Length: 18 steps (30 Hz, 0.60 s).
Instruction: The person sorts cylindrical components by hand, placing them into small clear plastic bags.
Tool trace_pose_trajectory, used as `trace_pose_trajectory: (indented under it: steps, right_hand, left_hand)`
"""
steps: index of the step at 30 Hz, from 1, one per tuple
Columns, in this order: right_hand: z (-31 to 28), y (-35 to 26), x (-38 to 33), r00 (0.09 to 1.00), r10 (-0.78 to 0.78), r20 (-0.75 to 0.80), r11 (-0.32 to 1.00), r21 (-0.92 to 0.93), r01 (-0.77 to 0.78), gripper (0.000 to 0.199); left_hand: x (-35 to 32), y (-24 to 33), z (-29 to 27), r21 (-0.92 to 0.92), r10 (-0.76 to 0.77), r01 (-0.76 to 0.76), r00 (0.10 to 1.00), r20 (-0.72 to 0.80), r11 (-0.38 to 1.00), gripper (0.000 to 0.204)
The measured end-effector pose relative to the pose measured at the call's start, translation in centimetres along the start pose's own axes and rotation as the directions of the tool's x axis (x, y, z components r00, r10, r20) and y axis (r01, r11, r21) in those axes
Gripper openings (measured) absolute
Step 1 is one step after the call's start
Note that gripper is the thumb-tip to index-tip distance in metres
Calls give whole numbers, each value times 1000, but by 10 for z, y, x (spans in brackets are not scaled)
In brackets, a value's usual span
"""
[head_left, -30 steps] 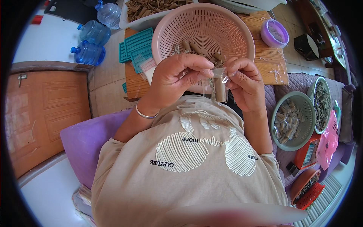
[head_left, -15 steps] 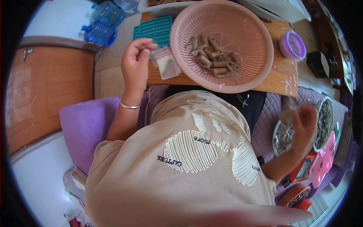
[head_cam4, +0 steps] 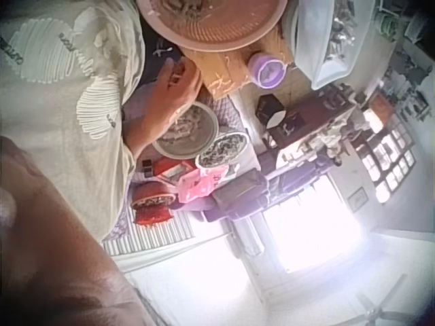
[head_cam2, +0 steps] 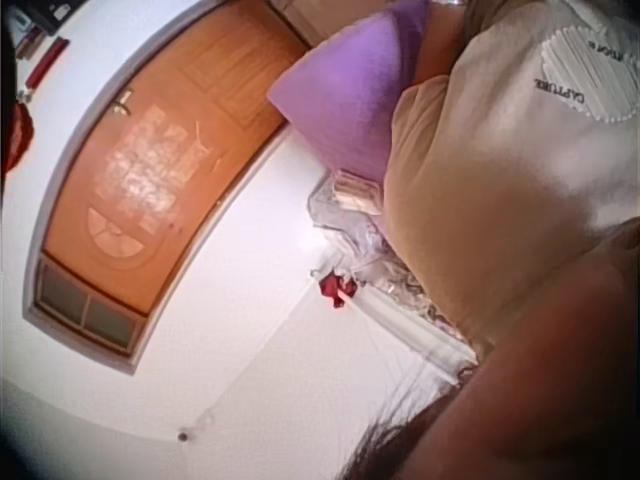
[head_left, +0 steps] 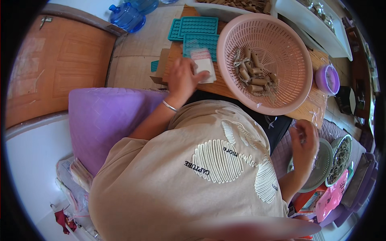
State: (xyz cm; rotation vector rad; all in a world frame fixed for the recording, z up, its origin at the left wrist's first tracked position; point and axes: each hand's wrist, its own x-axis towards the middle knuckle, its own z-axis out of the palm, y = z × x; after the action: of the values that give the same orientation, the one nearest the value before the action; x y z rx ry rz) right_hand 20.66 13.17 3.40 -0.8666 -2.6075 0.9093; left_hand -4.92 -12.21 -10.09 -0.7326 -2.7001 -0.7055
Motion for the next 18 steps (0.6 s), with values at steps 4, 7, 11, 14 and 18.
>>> trace_pose_trajectory:
  steps: [4,7,11,14,18]
  right_hand:
    - [21,-35,8,966,-206,156,976,103,191,23]
    - [30,-49,12,941,-281,189,955,157,254,22]
    - [40,-56,12,926,-304,223,949,157,274,19]
    - [46,-60,11,923,-304,236,946,191,263,18]
    - [51,-62,12,902,-341,264,932,221,287,17]
  left_hand:
    - [-15,3,15,-66,-80,86,992,96,994,38]
    - [-19,0,22,-83,-103,108,993,58,991,30]
    - [-19,-10,23,-74,-63,65,998,23,995,19]
    - [-18,-19,23,-68,-63,66,997,33,996,15]
    - [-19,-30,18,-233,-137,128,990,-21,964,15]
